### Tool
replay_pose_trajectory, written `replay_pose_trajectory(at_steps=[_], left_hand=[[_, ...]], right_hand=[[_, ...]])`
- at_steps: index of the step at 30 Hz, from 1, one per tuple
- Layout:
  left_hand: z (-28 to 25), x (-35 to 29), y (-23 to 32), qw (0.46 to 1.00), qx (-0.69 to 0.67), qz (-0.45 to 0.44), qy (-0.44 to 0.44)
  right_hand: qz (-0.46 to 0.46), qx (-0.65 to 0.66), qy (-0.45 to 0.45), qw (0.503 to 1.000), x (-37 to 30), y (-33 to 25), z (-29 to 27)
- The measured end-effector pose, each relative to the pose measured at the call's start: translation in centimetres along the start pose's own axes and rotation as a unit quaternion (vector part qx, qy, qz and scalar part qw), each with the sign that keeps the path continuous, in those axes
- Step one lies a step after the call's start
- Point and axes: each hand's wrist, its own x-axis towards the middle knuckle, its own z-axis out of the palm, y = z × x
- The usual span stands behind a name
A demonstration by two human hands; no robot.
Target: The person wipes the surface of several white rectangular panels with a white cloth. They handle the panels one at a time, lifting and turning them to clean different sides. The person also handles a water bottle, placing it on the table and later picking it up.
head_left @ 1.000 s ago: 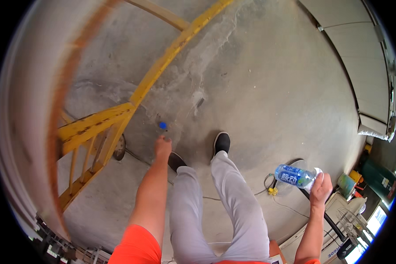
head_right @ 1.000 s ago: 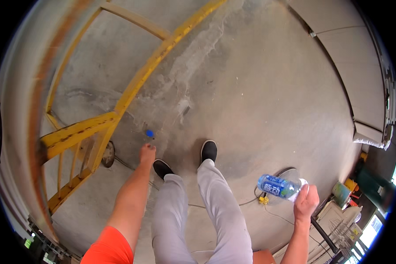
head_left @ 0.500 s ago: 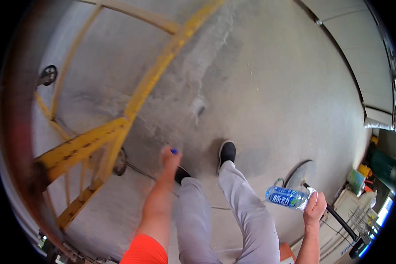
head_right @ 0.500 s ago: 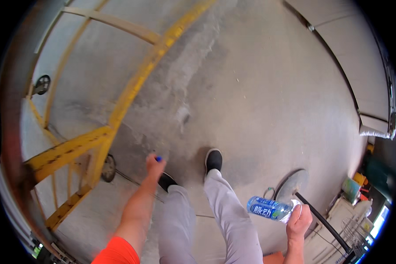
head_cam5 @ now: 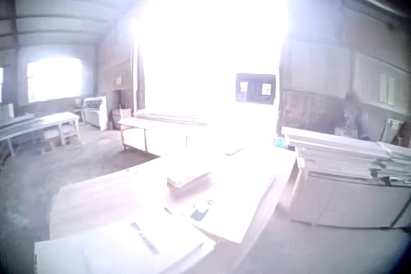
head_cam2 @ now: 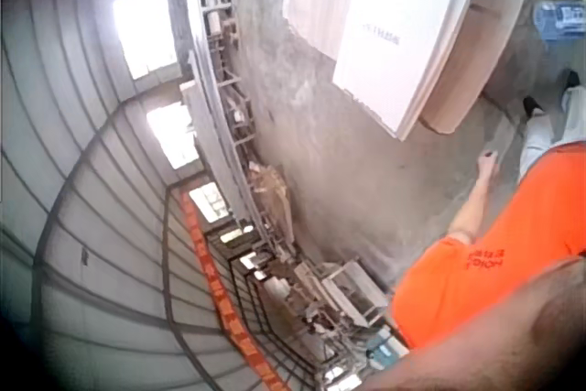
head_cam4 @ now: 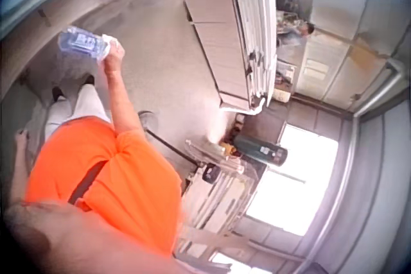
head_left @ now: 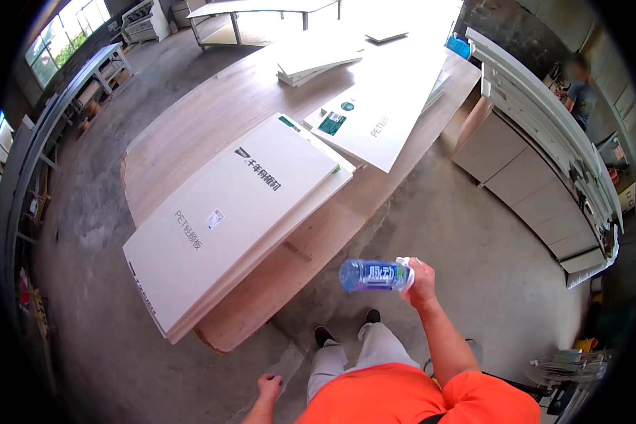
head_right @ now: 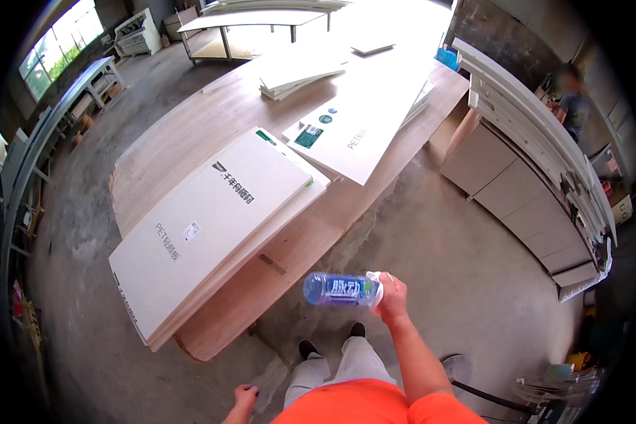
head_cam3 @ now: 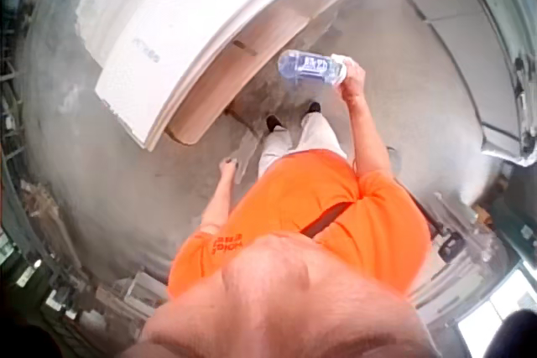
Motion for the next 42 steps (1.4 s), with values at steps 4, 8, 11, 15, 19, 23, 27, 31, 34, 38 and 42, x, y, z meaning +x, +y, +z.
replay_pose_trajectory(at_steps=[4,8,11,15,19,23,27,31,34,38,42], left_hand=[[-4.9,1.2,4.3,0.979,-0.2,0.004,0.046],[-6.9,-0.3,7.8,0.954,-0.281,-0.009,0.101],[-6.1,-0.8,11.6,0.935,-0.335,0.026,0.116],[-4.2,-0.6,17.3,0.902,-0.418,0.065,0.088],[-3.4,-2.4,25.7,0.817,-0.577,0.001,0.021],[-2.9,-2.9,33.0,0.767,-0.639,-0.037,-0.041],[-3.1,-2.9,38.9,0.819,-0.573,0.001,0.035],[-5.1,-2.0,42.9,0.879,-0.439,0.065,0.175],[-8.0,1.1,42.8,0.913,-0.311,0.128,0.233],[-11.3,4.9,40.8,0.9,-0.08,0.23,0.361],[-13.0,4.5,40.9,0.928,-0.017,0.152,0.341]], right_hand=[[-0.203,-0.094,0.024,0.974,4.6,-5.8,4.6],[-0.336,-0.356,0.056,0.87,7.7,-12.7,9.7],[-0.433,-0.477,0.062,0.762,12.0,-17.4,14.5],[-0.556,-0.54,0.059,0.629,19.7,-22.7,23.9],[-0.615,-0.558,0.05,0.555,28.4,-25.4,34.9],[-0.652,-0.582,-0.001,0.485,39.4,-22.7,43.5],[-0.64,-0.644,-0.063,0.415,48.0,-17.3,48.1],[-0.603,-0.682,-0.123,0.396,50.4,-13.7,49.9],[-0.594,-0.683,-0.125,0.406,50.6,-13.6,49.8],[-0.631,-0.599,-0.078,0.487,43.8,-16.8,51.5],[-0.573,-0.555,-0.257,0.546,34.7,-13.9,50.1]])
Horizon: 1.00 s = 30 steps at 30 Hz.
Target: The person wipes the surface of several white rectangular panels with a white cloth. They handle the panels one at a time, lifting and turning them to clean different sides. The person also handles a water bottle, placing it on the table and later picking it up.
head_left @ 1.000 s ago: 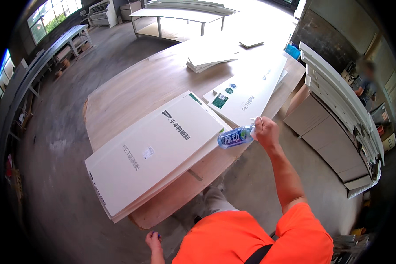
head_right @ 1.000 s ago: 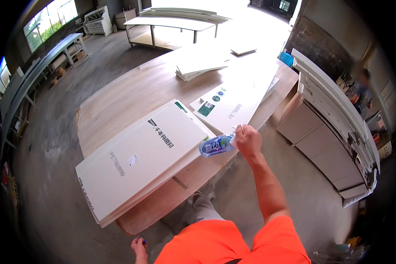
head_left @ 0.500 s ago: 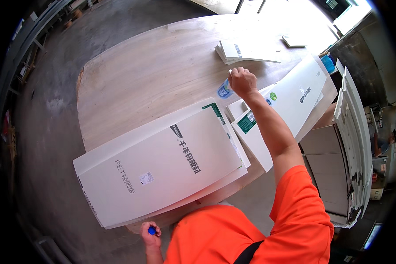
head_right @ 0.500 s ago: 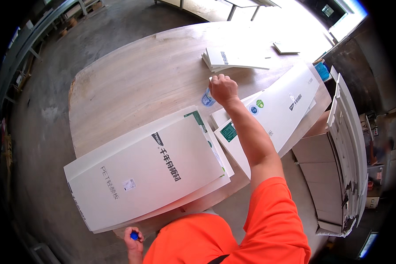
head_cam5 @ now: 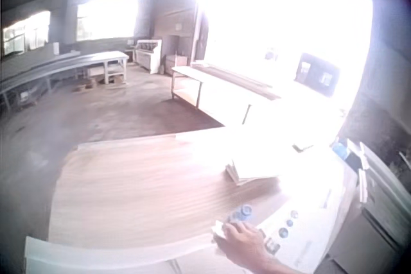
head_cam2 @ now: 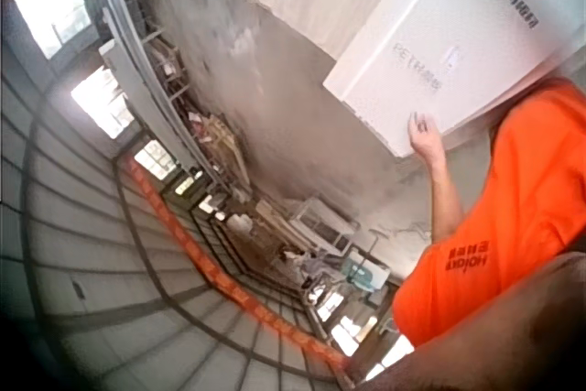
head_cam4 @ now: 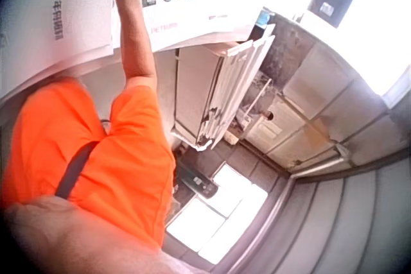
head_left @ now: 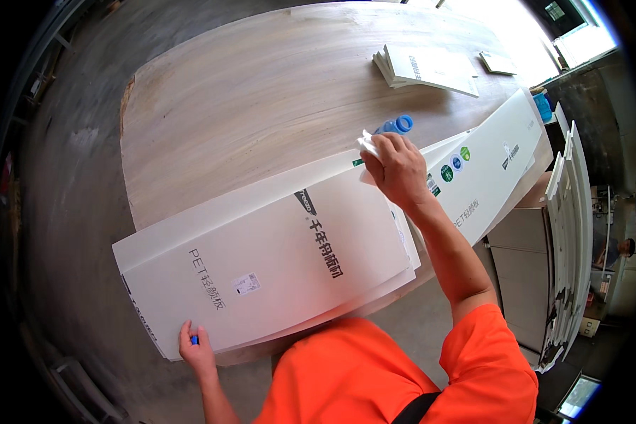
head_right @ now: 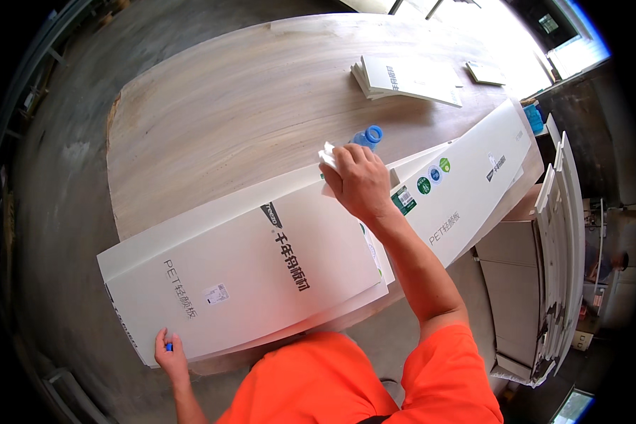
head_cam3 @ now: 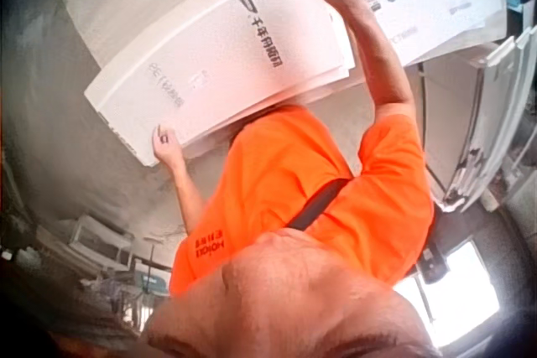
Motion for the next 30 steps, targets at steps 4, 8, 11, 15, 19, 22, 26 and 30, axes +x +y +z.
replay_pose_trajectory(at_steps=[4,8,11,15,19,22,26,30], left_hand=[[-1.5,-1.3,0.7,0.995,0.089,0.02,-0.03],[-3.3,-2.6,-0.6,0.97,0.175,0.162,-0.046],[-3.4,-2.9,-1.8,0.977,0.125,0.157,-0.065],[-3.7,-3.1,-2.7,0.975,0.109,0.175,-0.076],[-3.0,-3.3,-4.0,0.98,0.042,0.189,-0.046],[-2.8,-3.9,-5.1,0.98,-0.004,0.199,-0.011],[-10.1,-3.7,-6.5,0.939,-0.143,0.309,0.048],[-14.5,-1.3,-7.7,0.948,-0.149,0.276,0.054]], right_hand=[[0.009,-0.03,-0.178,0.983,-4.6,-6.3,7.8],[-0.047,0.024,-0.271,0.961,-4.7,-18.7,11.1],[-0.127,0.046,-0.315,0.939,-2.6,-29.5,13.4],[-0.24,0.115,-0.306,0.914,-1.0,-43.3,18.1],[-0.329,0.137,-0.273,0.893,-0.6,-55.5,22.1],[-0.401,0.132,-0.3,0.855,-3.1,-60.8,21.6],[-0.484,0.18,-0.335,0.788,-14.4,-60.7,16.1],[-0.464,0.141,-0.28,0.829,-20.7,-55.8,12.4]])
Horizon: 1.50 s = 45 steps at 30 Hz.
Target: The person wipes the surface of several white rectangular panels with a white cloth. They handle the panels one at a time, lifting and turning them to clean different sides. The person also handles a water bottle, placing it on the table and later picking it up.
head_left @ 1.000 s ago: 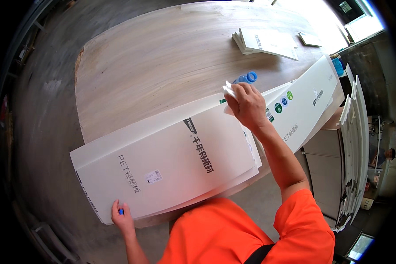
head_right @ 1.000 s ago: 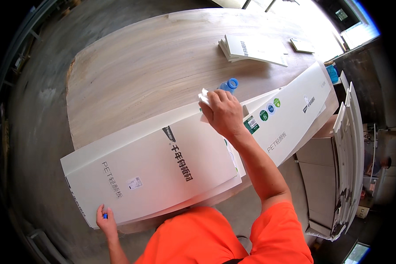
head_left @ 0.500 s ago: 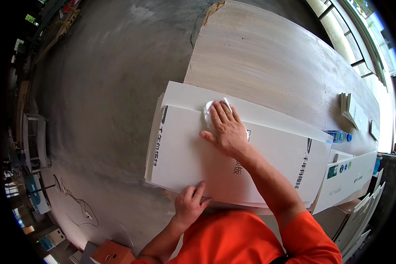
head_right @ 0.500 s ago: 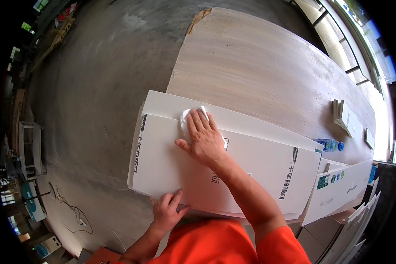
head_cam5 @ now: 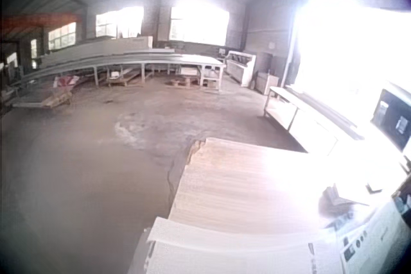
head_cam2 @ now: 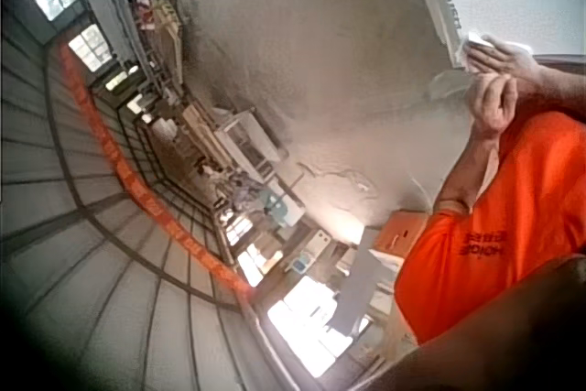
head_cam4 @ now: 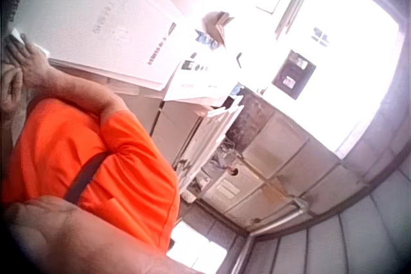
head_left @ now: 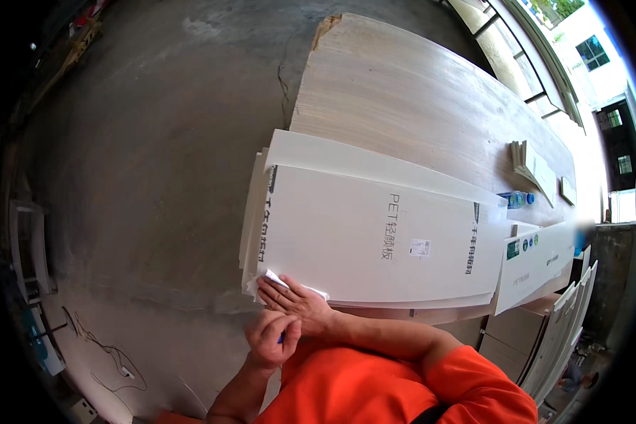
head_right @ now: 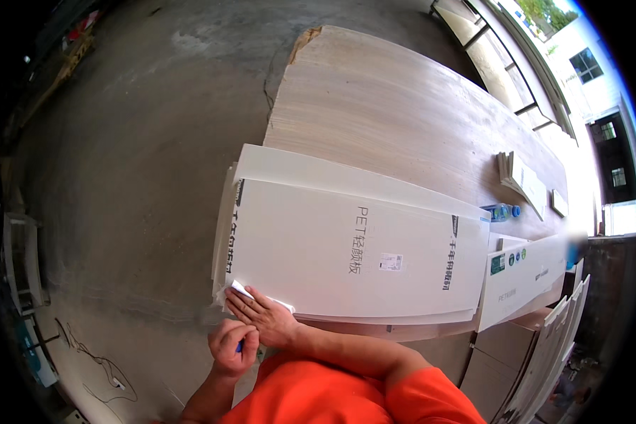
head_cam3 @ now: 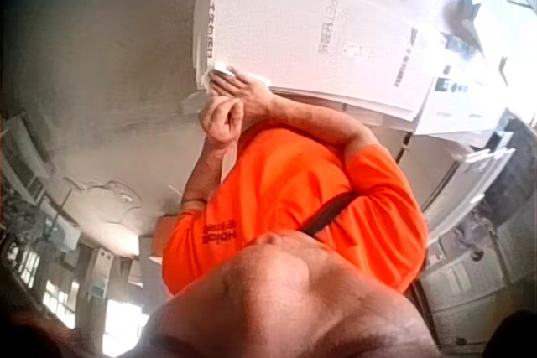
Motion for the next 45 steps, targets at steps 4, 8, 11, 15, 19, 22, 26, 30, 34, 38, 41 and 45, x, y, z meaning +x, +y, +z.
replay_pose_trajectory(at_steps=[4,8,11,15,19,22,26,30,34,38,41,45], left_hand=[[-0.1,-0.3,-4.0,0.991,0.077,-0.104,0.038],[0.2,-1.5,-9.1,0.982,0.102,-0.16,0.022],[1.5,-1.3,-9.7,0.971,0.121,-0.206,0.004],[0.8,-1.1,-10.4,0.95,0.147,-0.274,-0.032],[0.2,-1.6,-11.2,0.95,0.138,-0.279,-0.015],[-1.8,-3.7,-14.1,0.952,0.136,-0.273,0.007],[-2.5,-2.7,-12.2,0.893,0.018,-0.448,0.039],[-2.8,-2.8,-13.8,0.879,-0.052,-0.469,0.061],[-4.7,0.1,-9.5,0.886,-0.067,-0.452,0.085],[-8.2,4.6,-0.1,0.918,-0.057,-0.351,0.175],[-8.2,8.6,-0.4,0.906,-0.066,-0.362,0.209],[-7.7,17.7,-5.8,0.957,-0.076,-0.247,0.132]], right_hand=[[0.222,0.029,0.092,0.97,-12.8,3.5,-1.7],[0.595,-0.048,0.152,0.787,-30.8,9.3,-2.7],[0.713,-0.116,0.241,0.648,-43.5,14.9,-2.0],[0.732,-0.093,0.293,0.608,-46.0,17.0,-2.0],[0.741,-0.066,0.336,0.577,-44.7,14.4,-2.3],[0.739,-0.07,0.335,0.58,-44.8,10.4,-2.0],[0.751,0.02,0.422,0.508,-46.0,4.4,-0.3],[0.756,0.24,0.463,0.396,-46.7,4.2,-1.2],[0.758,0.282,0.426,0.406,-48.6,2.0,-6.8],[0.756,0.318,0.384,0.425,-48.3,0.5,-20.5],[0.73,0.362,0.39,0.428,-49.2,3.9,-25.5],[0.634,0.336,0.487,0.497,-48.7,13.1,-27.1]])
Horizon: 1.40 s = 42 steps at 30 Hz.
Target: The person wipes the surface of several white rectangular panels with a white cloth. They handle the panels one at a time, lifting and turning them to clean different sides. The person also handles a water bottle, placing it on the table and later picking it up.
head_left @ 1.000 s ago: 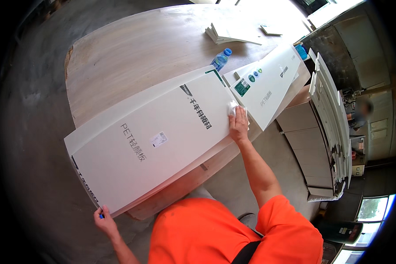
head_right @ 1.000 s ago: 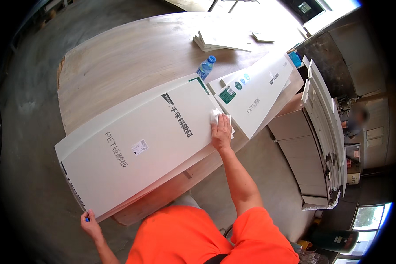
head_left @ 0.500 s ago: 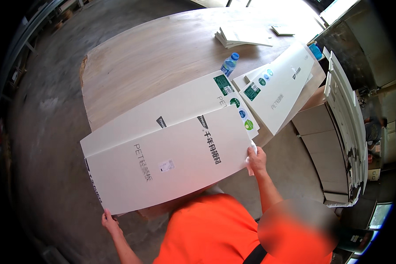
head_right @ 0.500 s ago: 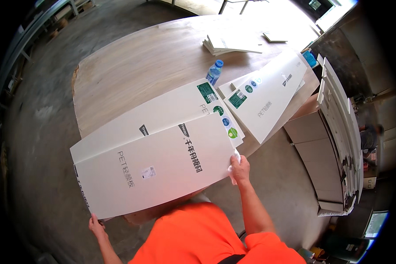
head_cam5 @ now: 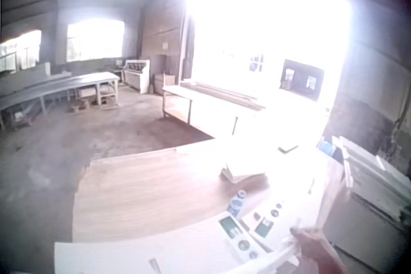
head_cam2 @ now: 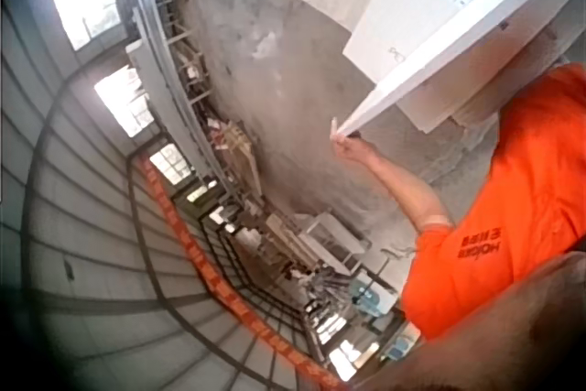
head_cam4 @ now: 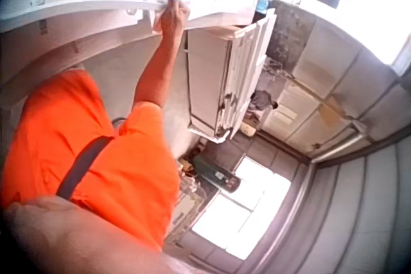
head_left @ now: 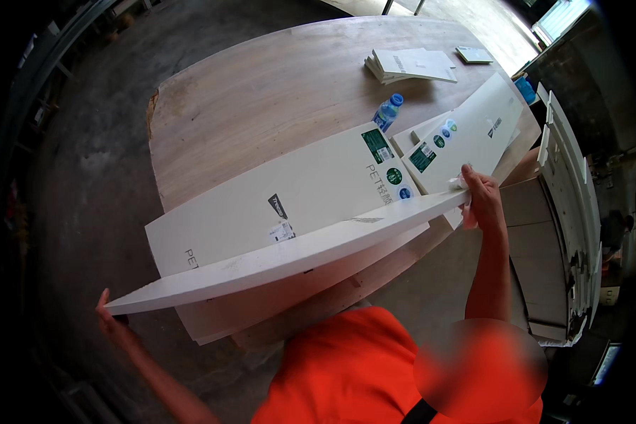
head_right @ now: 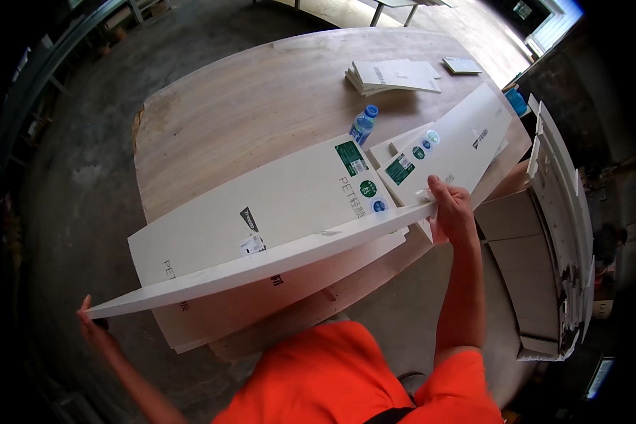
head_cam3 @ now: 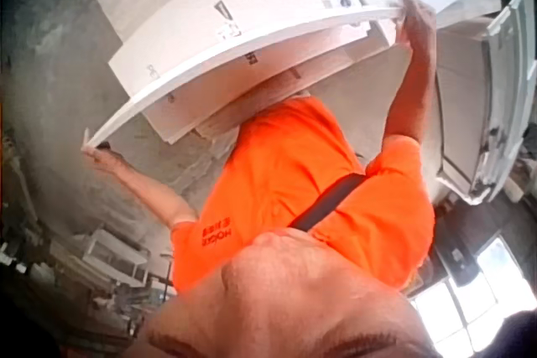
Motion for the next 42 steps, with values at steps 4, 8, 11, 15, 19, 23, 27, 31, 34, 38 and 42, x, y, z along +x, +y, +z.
replay_pose_trajectory(at_steps=[4,8,11,15,19,23,27,31,34,38,42], left_hand=[[3.9,8.8,-2.3,0.991,0.035,0.088,-0.094],[5.3,7.0,-2.0,0.985,0.141,-0.011,-0.095],[6.8,2.4,-3.7,0.986,0.158,-0.03,-0.052],[5.7,0.0,-7.5,0.966,0.246,-0.082,-0.023],[1.9,-4.3,-12.5,0.939,0.343,-0.036,0.006],[-2.1,-13.2,-15.0,0.951,0.286,-0.121,0.003],[-4.9,-23.2,-15.9,0.905,0.011,-0.426,-0.004],[-4.4,-25.6,-14.6,0.86,-0.22,-0.46,-0.025],[-4.4,-25.4,-15.1,0.836,-0.29,-0.465,-0.035],[-4.7,-25.2,-16.5,0.844,-0.294,-0.443,-0.068],[-5.4,-24.7,-17.6,0.786,-0.367,-0.496,-0.041]], right_hand=[[-0.111,-0.015,0.062,0.992,9.5,-0.5,5.3],[-0.093,-0.076,0.08,0.989,16.3,-0.3,9.6],[-0.059,-0.158,0.047,0.985,18.0,2.0,12.7],[-0.103,-0.189,0.083,0.973,18.0,5.8,18.0],[-0.286,-0.201,0.004,0.937,14.3,7.8,22.7],[-0.283,-0.545,-0.079,0.785,12.7,12.6,26.1],[-0.309,-0.549,-0.167,0.759,5.1,10.6,33.4],[-0.408,-0.518,-0.287,0.694,-6.7,8.2,43.6],[-0.472,-0.456,-0.376,0.654,-15.3,6.8,52.1],[-0.541,-0.386,-0.422,0.617,-23.9,6.0,61.5],[-0.596,-0.387,-0.473,0.521,-30.8,7.0,61.2]])
